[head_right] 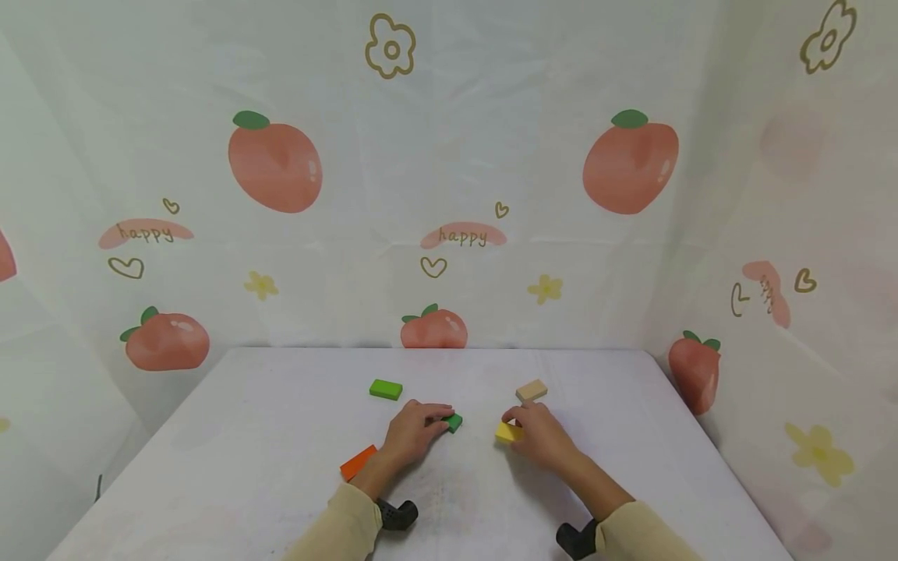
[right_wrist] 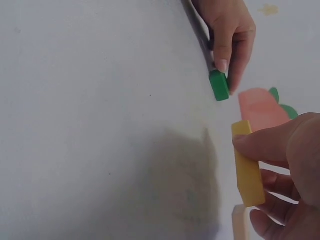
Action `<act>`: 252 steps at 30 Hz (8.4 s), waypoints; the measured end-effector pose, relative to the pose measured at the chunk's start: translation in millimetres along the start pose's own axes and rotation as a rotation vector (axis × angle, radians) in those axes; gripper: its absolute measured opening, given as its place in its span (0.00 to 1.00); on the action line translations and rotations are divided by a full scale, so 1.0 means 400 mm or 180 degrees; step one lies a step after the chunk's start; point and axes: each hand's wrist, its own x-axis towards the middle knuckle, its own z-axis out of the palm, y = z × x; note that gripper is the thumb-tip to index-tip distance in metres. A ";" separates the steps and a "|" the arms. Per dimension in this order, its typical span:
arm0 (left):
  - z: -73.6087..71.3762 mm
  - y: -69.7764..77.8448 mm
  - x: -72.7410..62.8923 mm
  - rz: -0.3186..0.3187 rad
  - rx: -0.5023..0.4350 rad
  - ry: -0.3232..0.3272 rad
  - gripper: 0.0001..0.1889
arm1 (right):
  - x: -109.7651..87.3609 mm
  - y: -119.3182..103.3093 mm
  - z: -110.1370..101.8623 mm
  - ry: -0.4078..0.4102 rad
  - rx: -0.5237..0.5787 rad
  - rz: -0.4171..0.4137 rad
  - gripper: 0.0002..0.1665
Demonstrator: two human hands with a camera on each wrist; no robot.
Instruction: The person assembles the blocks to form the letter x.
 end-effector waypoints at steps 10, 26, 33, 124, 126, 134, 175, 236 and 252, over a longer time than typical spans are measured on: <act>0.000 0.000 -0.001 -0.0003 -0.0008 0.0009 0.13 | 0.007 0.001 0.031 0.0127 0.0204 0.0173 0.20; -0.007 0.009 -0.002 -0.0092 -0.0008 -0.0056 0.14 | 0.041 -0.020 0.076 0.0046 0.0404 0.0256 0.20; -0.006 0.009 0.001 -0.0139 -0.0031 -0.0099 0.14 | 0.056 -0.033 0.097 0.0044 0.0298 0.0118 0.19; -0.089 -0.009 -0.025 -0.0182 -0.0714 -0.0027 0.19 | 0.126 -0.013 0.129 -0.0187 0.1032 -0.0669 0.16; -0.094 -0.014 -0.027 -0.0173 -0.0718 -0.0019 0.18 | 0.127 -0.011 0.132 -0.0191 0.1039 -0.0732 0.16; -0.109 -0.035 -0.037 -0.0124 -0.0707 0.0012 0.17 | 0.129 -0.012 0.135 -0.0246 0.1015 -0.0594 0.14; -0.186 -0.098 -0.138 -0.0013 -0.0279 -0.0134 0.13 | 0.120 -0.012 0.133 -0.0277 0.1113 -0.0569 0.15; -0.223 -0.132 -0.218 0.0015 0.0189 -0.0543 0.19 | 0.112 -0.024 0.132 -0.0239 0.1122 -0.0396 0.15; -0.222 -0.139 -0.219 0.0073 0.0148 -0.0559 0.19 | 0.116 -0.029 0.140 -0.0246 0.1133 -0.0266 0.15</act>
